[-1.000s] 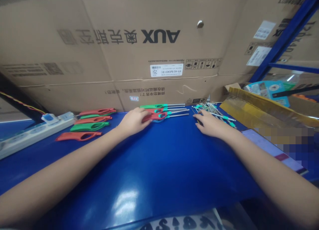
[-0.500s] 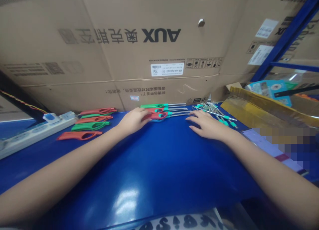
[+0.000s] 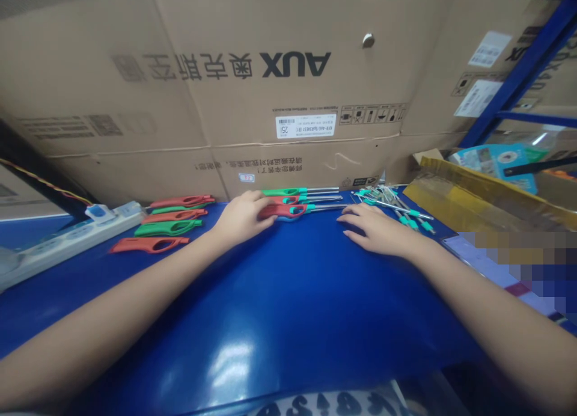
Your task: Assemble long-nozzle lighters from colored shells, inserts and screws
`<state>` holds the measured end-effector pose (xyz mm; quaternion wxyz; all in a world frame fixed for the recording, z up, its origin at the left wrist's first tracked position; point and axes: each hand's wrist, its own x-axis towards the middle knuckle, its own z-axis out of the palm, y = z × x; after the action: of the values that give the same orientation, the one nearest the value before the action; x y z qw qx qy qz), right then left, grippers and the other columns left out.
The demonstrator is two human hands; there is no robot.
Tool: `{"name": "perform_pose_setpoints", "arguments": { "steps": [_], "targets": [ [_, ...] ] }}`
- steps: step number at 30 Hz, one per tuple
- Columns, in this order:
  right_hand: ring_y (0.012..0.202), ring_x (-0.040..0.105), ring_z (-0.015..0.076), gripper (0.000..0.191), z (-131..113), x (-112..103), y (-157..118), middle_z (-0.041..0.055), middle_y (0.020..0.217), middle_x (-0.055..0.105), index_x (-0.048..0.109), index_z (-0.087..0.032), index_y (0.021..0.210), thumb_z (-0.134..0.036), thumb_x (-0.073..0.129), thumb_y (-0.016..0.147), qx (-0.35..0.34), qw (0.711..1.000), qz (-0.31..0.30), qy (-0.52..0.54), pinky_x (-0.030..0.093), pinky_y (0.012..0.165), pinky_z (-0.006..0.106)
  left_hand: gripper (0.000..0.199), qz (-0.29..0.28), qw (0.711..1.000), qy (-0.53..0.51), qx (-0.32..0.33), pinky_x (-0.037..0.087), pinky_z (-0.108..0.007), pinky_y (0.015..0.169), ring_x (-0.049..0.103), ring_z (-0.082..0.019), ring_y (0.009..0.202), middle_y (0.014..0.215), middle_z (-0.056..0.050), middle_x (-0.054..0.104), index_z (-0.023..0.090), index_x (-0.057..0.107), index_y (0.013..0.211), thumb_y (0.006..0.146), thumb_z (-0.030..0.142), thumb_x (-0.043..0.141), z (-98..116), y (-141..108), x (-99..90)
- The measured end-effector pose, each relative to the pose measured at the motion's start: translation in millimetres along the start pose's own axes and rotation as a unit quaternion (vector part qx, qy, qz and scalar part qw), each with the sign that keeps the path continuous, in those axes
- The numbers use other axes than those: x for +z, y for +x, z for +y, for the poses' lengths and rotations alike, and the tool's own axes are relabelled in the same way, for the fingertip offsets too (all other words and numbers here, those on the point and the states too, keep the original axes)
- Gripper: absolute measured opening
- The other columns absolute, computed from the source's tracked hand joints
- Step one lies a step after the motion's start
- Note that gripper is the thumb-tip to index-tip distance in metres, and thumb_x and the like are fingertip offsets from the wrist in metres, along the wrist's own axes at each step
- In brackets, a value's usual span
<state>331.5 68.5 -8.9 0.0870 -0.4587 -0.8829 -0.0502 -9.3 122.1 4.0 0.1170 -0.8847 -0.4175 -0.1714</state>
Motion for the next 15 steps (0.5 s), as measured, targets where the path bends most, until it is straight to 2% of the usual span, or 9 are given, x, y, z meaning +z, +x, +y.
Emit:
{"name": "perform_pose_setpoints", "arguments": {
  "steps": [3, 5, 7, 10, 13, 15],
  "targets": [
    [0.127, 0.056, 0.0337, 0.047, -1.8, -0.1, -0.2, 0.0163, 0.138, 0.059, 0.054, -0.016, 0.142, -0.032, 0.049, 0.099, -0.006, 1.000, 0.015, 0.008, 0.043, 0.110, 0.057, 0.035, 0.007, 1.000, 0.013, -0.002, 0.053, -0.040, 0.089, 0.064, -0.030, 0.105, 0.109, -0.013, 0.069, 0.016, 0.070, 0.111, 0.096, 0.043, 0.055, -2.8, -3.1, -13.5],
    [0.128, 0.055, 0.0333, 0.048, -3.3, 0.0, -0.1, 0.0156, 0.140, 0.059, 0.053, -0.017, 0.144, -0.034, 0.047, 0.100, -0.012, 0.999, 0.029, 0.013, 0.042, 0.112, 0.058, 0.036, 0.014, 1.000, 0.024, -0.013, 0.052, -0.041, 0.092, 0.063, -0.030, 0.108, 0.112, -0.013, 0.069, 0.017, 0.070, 0.111, 0.097, 0.045, 0.051, -13.3, -6.4, -25.9],
    [0.127, 0.057, 0.0330, 0.045, -5.2, 0.1, 0.5, 0.0148, 0.139, 0.060, 0.055, -0.018, 0.141, -0.035, 0.047, 0.100, -0.024, 0.999, 0.044, 0.016, 0.042, 0.112, 0.058, 0.035, 0.015, 0.998, 0.041, -0.045, 0.051, -0.039, 0.091, 0.063, -0.029, 0.108, 0.114, -0.010, 0.069, 0.020, 0.069, 0.113, 0.097, 0.044, 0.049, -32.4, -10.6, -38.4],
    [0.125, 0.058, 0.0319, 0.042, -8.5, 0.2, 2.2, 0.0140, 0.136, 0.063, 0.059, -0.018, 0.137, -0.035, 0.047, 0.100, -0.048, 0.996, 0.064, 0.025, 0.043, 0.111, 0.058, 0.029, -0.027, 0.986, 0.093, -0.138, 0.051, -0.037, 0.092, 0.063, -0.028, 0.108, 0.110, -0.009, 0.069, 0.021, 0.069, 0.106, 0.091, 0.041, 0.053, -71.7, -19.4, -51.1],
    [0.122, 0.061, 0.0307, 0.040, -11.9, -0.3, 3.5, 0.0133, 0.132, 0.066, 0.060, -0.019, 0.135, -0.033, 0.047, 0.100, -0.063, 0.995, 0.072, 0.034, 0.043, 0.110, 0.058, 0.027, -0.045, 0.973, 0.120, -0.191, 0.051, -0.041, 0.090, 0.062, -0.033, 0.105, 0.104, -0.011, 0.067, 0.020, 0.071, 0.097, 0.086, 0.040, 0.057, -108.5, -31.4, -52.6],
    [0.120, 0.062, 0.0303, 0.039, -13.8, -1.0, 3.8, 0.0130, 0.130, 0.067, 0.060, -0.019, 0.134, -0.032, 0.046, 0.100, -0.067, 0.994, 0.072, 0.037, 0.043, 0.109, 0.059, 0.030, -0.057, 0.966, 0.131, -0.217, 0.051, -0.042, 0.089, 0.063, -0.034, 0.103, 0.101, -0.013, 0.065, 0.019, 0.072, 0.095, 0.083, 0.043, 0.058, -125.5, -39.9, -48.7]
  ]
}}
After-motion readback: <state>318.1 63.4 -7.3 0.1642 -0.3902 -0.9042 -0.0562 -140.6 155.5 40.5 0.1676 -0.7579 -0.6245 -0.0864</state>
